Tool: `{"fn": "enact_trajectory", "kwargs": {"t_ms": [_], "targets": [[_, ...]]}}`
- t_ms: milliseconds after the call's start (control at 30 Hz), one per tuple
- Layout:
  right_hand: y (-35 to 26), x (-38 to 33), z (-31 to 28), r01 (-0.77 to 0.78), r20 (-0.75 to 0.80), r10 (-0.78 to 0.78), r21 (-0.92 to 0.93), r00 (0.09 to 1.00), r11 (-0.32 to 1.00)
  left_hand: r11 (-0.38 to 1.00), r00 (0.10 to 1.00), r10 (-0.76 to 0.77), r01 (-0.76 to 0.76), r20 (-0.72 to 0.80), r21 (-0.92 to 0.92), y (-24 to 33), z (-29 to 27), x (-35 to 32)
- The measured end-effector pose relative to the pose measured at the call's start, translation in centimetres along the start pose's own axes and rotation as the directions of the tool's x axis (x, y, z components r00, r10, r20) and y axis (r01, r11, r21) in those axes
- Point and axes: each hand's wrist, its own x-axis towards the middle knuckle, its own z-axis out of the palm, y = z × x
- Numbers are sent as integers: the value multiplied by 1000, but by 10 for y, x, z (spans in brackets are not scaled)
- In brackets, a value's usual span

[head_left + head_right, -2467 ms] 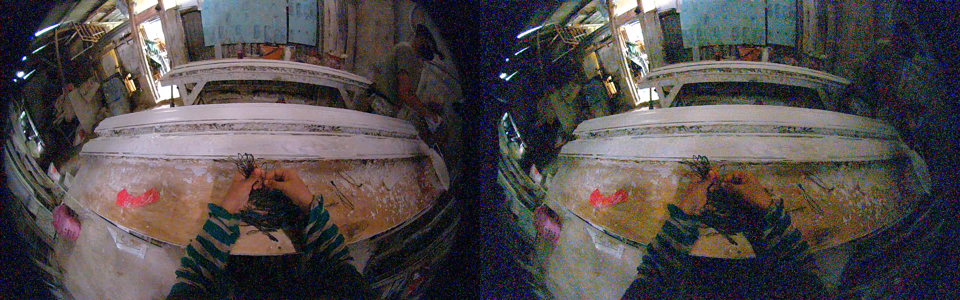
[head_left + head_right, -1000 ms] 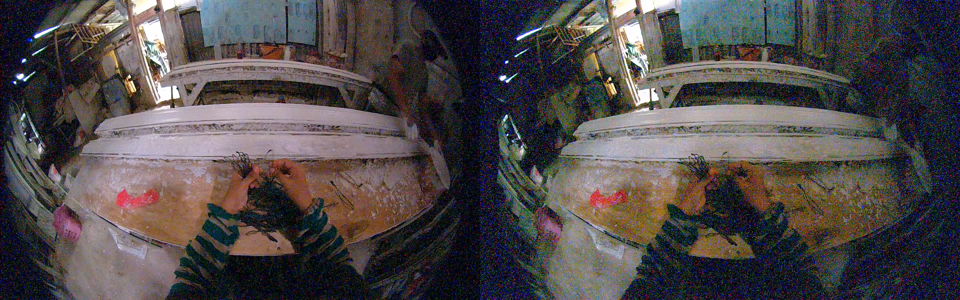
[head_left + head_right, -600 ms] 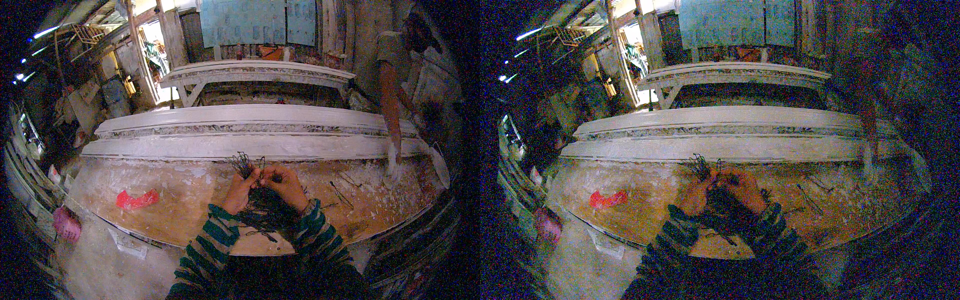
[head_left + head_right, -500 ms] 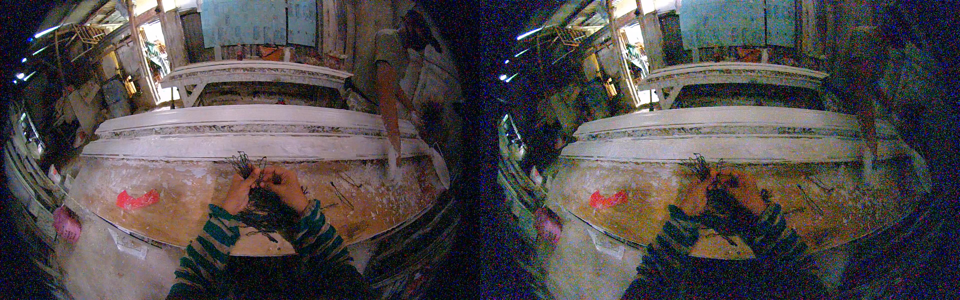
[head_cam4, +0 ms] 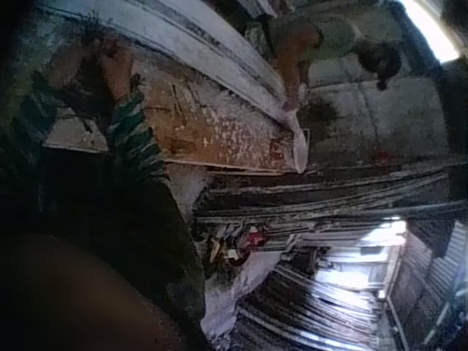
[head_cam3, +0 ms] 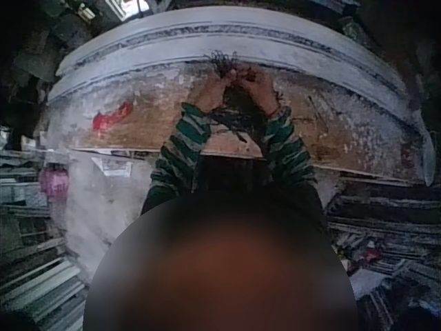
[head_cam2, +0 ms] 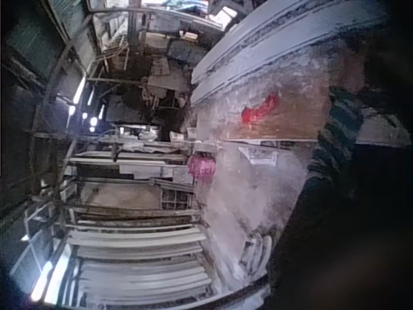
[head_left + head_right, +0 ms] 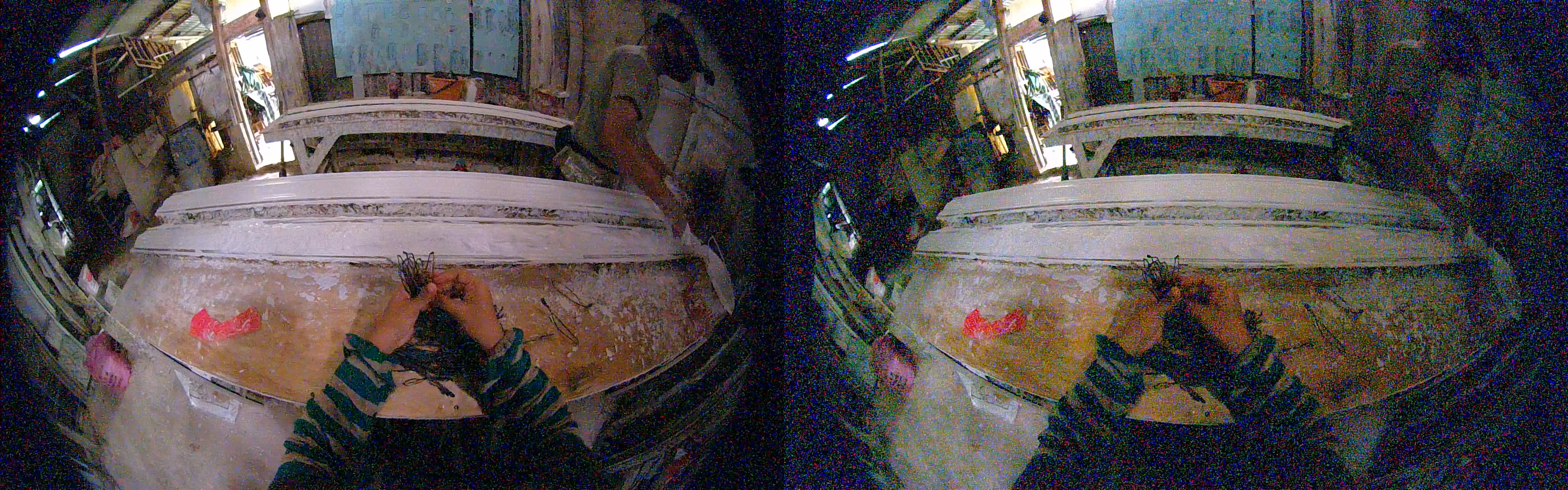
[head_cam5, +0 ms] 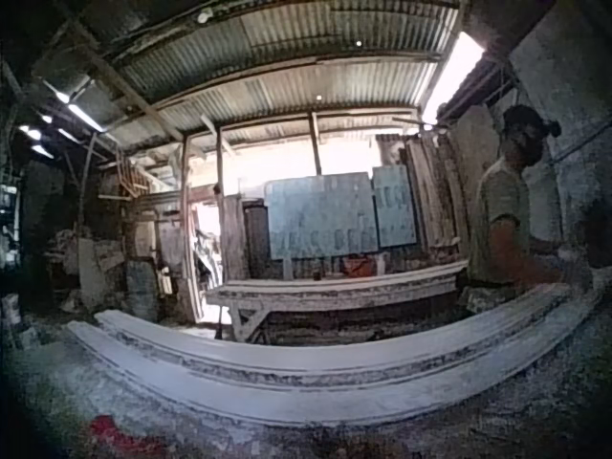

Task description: The person sorts a bundle of black and blue cables by hand, separating and organizing them on a workbench. A coworker wipes a white curved object in the background. The person continues to untangle and arrange the cables throughout the clip.

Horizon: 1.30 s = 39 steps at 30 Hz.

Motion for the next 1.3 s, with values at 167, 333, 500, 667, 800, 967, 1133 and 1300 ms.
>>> {"fn": "enact_trajectory", "kwargs": {"t_ms": [167,333,500,667,800,967,1133,1300], "targets": [[-3,1,0,84,38,-76,-289,996,954,995,997,81,-81,-5,58,0,4,3],[-9,-3,7,145,48,-137,-320,989,936,980,996,-4,-14,-86,-199,-1,1,4],[-9,-1,-2,136,114,-91,-483,989,865,975,974,-1,-50,-227,-218,-4,-15,12],[-3,8,-25,22,109,22,-386,994,922,923,938,145,-243,-314,-300,5,-18,21],[1,12,-40,-42,232,165,-457,959,889,914,949,214,-278,-231,-297,12,-16,12],[10,8,-44,187,390,179,-732,903,655,925,971,120,-185,-207,-332,11,-20,13],[12,7,-48,76,393,239,-640,888,765,924,978,117,-171,-172,-342,10,-24,13],[10,8,-44,-22,122,128,-632,984,774,918,974,97,-168,-207,-361,10,-21,11]]}}
